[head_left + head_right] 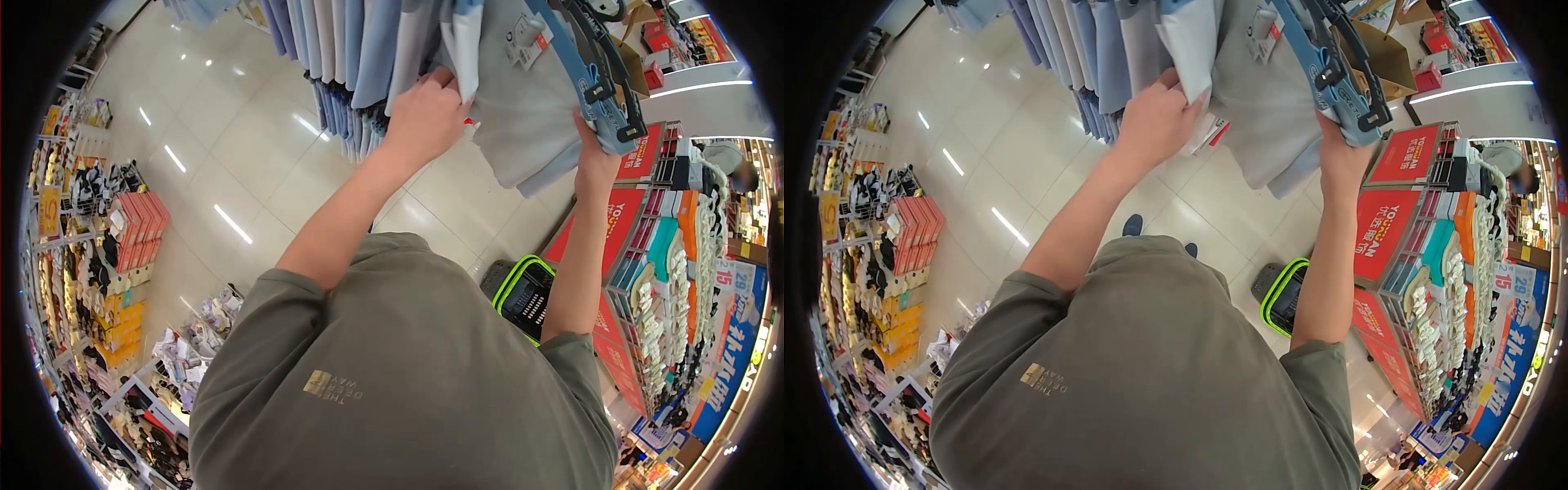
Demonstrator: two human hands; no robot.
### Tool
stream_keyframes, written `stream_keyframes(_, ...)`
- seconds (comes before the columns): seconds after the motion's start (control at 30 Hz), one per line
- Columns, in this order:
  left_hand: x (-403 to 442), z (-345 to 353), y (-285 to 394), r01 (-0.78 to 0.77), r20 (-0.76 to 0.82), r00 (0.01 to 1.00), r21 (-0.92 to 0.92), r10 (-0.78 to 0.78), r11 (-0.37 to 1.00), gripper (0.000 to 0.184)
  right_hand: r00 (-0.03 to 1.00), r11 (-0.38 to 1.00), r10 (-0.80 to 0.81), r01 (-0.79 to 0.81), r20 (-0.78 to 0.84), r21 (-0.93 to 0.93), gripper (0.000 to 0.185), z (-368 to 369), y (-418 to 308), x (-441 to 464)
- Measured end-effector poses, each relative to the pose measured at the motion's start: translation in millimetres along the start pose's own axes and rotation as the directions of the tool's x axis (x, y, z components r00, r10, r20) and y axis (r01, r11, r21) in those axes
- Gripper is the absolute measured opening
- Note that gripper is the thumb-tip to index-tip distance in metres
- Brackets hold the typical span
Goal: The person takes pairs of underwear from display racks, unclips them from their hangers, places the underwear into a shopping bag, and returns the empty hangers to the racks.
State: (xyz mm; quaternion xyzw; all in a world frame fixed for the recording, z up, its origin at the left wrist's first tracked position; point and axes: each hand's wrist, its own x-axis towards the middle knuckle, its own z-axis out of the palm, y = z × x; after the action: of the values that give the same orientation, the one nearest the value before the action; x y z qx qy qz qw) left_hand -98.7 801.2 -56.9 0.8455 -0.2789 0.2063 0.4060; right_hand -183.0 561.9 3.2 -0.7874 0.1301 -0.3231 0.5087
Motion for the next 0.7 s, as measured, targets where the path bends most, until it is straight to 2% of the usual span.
stream_keyframes(0.03,3,-1,4,0.017,0.009,1.0,-0.031,-0.016,0.999,0.032,1.0,1.0,0.015,-0.015,-0.008,0.006,0.035,0,-3,-1)
stream_keyframes(0.07,7,-8,5,0.12,0.186,0.974,0.042,-0.125,0.992,0.034,0.999,1.0,0.027,-0.027,-0.022,0.013,0.035,-1,-6,-1)
stream_keyframes(0.13,17,-31,10,0.253,0.49,0.804,0.231,-0.337,0.939,0.039,0.999,0.999,0.04,-0.04,0.001,0.004,0.036,-6,0,-2)
stream_keyframes(0.17,16,-32,11,0.315,0.598,0.739,0.101,-0.311,0.944,0.041,0.999,0.999,0.048,-0.048,0.01,-0.001,0.036,-9,1,-2)
stream_keyframes(0.2,11,-31,19,0.344,0.555,0.802,-0.128,-0.22,0.93,0.041,0.997,0.998,0.055,-0.053,0.046,-0.039,0.037,-10,-2,-4)
stream_keyframes(0.27,5,-25,39,0.32,0.404,0.911,-0.554,-0.087,0.769,0.048,0.99,0.992,0.073,-0.06,0.121,-0.11,0.04,-7,-11,-10)
stream_keyframes(0.3,9,-21,49,0.217,0.281,0.958,-0.573,-0.06,0.79,0.055,0.979,0.976,0.115,-0.08,0.167,-0.201,0.047,-6,-23,-14)
stream_keyframes(0.37,17,-14,67,0.005,0.016,1.0,-0.573,0.005,0.819,0.075,0.943,0.983,0.077,-0.017,0.324,-0.184,0.041,-15,-33,-24)
stream_keyframes(0.4,21,-15,69,0.029,0.024,1.0,-0.573,-0.019,0.819,0.08,0.914,0.985,0.052,0.02,0.403,-0.172,0.039,-20,-39,-27)
stream_keyframes(0.47,29,-19,68,0.071,0.039,0.997,-0.571,-0.059,0.818,0.091,0.951,0.974,-0.142,0.183,0.273,-0.133,0.042,-16,-78,-39)
stream_keyframes(0.5,31,-21,67,0.028,-0.013,0.999,-0.525,-0.041,0.851,0.08,0.949,0.933,-0.234,0.28,0.21,-0.225,0.042,-13,-99,-41)
stream_keyframes(0.57,32,-17,61,-0.002,0.001,1.0,-0.57,0.002,0.821,0.075,0.905,0.807,-0.414,0.415,0.099,-0.421,0.042,-2,-137,-48)
stream_keyframes(0.67,28,-21,63,0.036,0.06,0.998,-0.616,0.001,0.787,0.069,0.868,0.622,-0.447,0.475,0.216,-0.622,0.04,36,-156,-29)
stream_keyframes(0.7,29,-23,63,0.056,0.078,0.997,-0.626,-0.009,0.778,0.068,0.823,0.486,-0.497,0.526,0.274,-0.698,0.031,45,-157,-19)
